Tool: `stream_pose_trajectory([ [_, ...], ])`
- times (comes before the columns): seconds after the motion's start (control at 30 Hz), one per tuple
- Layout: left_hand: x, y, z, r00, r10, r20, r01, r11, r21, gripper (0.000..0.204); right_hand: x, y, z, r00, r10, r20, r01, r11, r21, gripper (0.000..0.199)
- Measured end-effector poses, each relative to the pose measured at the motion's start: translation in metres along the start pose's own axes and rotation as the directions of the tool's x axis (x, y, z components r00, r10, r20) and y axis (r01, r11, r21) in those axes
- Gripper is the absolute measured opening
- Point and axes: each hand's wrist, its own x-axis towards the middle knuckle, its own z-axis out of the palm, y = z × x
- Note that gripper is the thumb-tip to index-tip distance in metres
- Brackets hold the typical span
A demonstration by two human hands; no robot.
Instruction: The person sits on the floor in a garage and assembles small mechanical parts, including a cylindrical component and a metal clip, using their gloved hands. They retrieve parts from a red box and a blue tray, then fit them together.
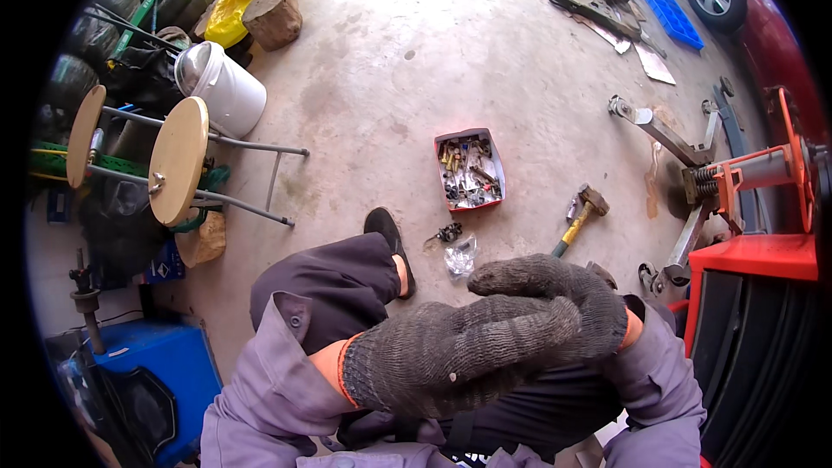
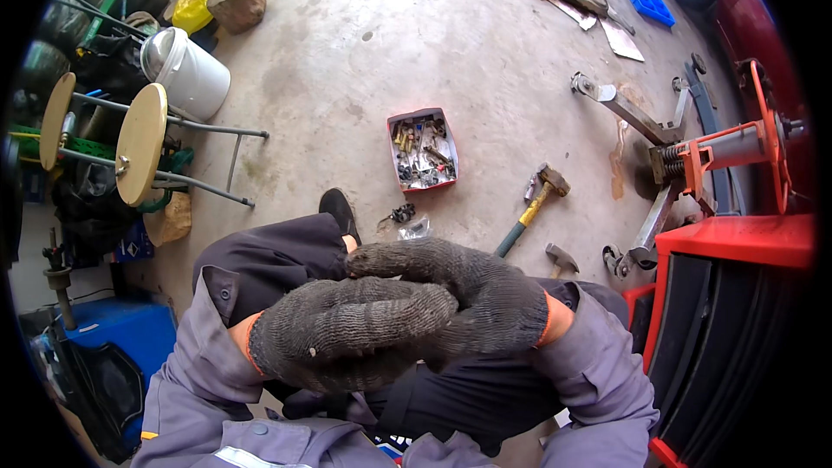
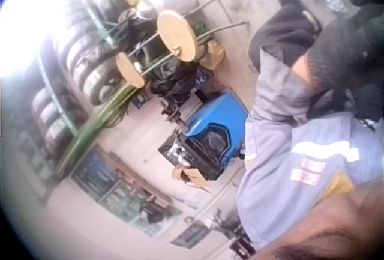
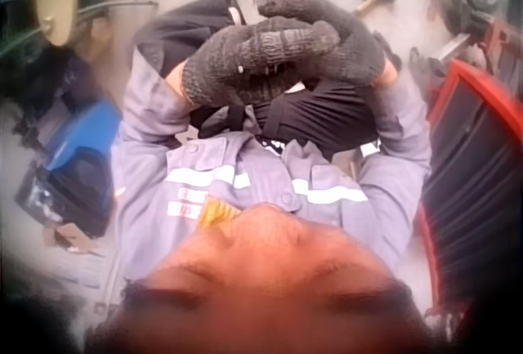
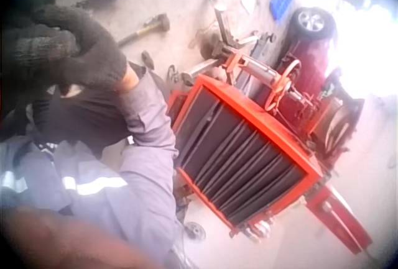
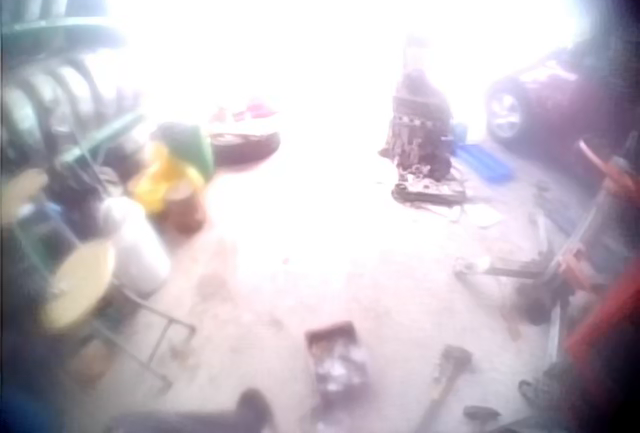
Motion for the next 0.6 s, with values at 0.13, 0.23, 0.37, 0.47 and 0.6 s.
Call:
stream_pose_trajectory([
  [0.13,-0.002,0.009,-0.014,0.954,-0.281,0.107,0.281,0.960,0.011,0.057,0.004,-0.016,0.009,0.978,0.164,-0.132,-0.152,0.984,0.096,0.061],
  [0.23,-0.009,0.000,-0.017,0.927,-0.322,0.192,0.323,0.946,0.027,0.063,0.007,-0.015,0.010,0.928,0.339,-0.155,-0.344,0.939,-0.007,0.048],
  [0.37,-0.009,0.001,-0.018,0.842,-0.476,0.252,0.481,0.876,0.048,0.067,0.003,0.009,0.012,0.911,0.397,-0.112,-0.395,0.918,0.037,0.037],
  [0.47,-0.014,-0.007,-0.007,0.891,-0.446,0.086,0.453,0.858,-0.241,0.066,0.004,-0.002,0.021,0.909,0.365,-0.204,-0.329,0.925,0.187,0.032],
  [0.6,-0.003,-0.009,-0.008,0.997,0.026,-0.070,-0.011,0.979,0.205,0.064,0.001,0.004,0.026,0.922,0.229,-0.313,-0.188,0.970,0.158,0.026],
])
